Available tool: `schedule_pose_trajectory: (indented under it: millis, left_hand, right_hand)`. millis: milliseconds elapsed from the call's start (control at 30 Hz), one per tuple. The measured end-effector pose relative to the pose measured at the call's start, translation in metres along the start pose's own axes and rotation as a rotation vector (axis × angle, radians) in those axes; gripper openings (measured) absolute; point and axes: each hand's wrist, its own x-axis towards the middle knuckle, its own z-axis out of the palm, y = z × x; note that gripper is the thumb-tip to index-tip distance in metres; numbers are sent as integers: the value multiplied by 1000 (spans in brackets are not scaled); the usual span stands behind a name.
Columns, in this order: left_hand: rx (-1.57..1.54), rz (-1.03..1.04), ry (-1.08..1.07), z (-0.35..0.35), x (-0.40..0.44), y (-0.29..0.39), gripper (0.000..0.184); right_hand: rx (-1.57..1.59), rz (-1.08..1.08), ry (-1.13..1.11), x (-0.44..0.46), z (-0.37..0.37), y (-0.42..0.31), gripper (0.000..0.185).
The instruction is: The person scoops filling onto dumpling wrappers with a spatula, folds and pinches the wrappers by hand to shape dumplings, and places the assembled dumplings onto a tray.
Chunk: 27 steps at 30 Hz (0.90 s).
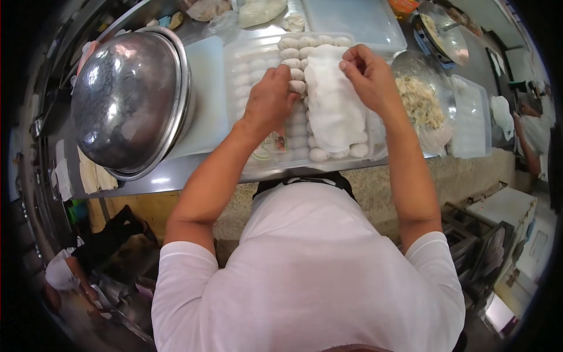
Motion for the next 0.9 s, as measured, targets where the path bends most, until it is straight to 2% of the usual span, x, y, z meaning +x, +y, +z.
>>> schedule_pose_trajectory:
  millis: [100, 167, 200, 233, 300, 433, 567, 900]
  left_hand:
    - [26, 24, -1, 0, 0, 4, 43]
    - [118, 39, 34, -11, -5, 15, 43]
    - [115, 42, 33, -15, -7, 16, 43]
    - [23, -5, 53, -19, -9, 16, 41]
    - [-66, -49, 74, -24, -14, 16, 40]
    - [-202, -124, 63, -35, -25, 25, 30]
    - [-339, -184, 75, -36, -35, 25, 24]
    - [-436, -207, 71, -37, -50, 18, 24]
  right_hand:
    - [-70, -33, -34, -12, -22, -2, 18]
    - [-123, -191, -181, -27, -25, 0, 18]
    - [-149, -189, -237, -36, -24, -4, 22]
    - [-151, -189, -235, -43, -20, -5, 22]
    - [-341, -437, -134, -53, -8, 0, 27]
    - [-360, -519, -144, -57, 1, 7, 29]
    - [-399, -555, -147, -58, 1, 3, 25]
    - [-481, -519, -255, -49, 4, -8, 19]
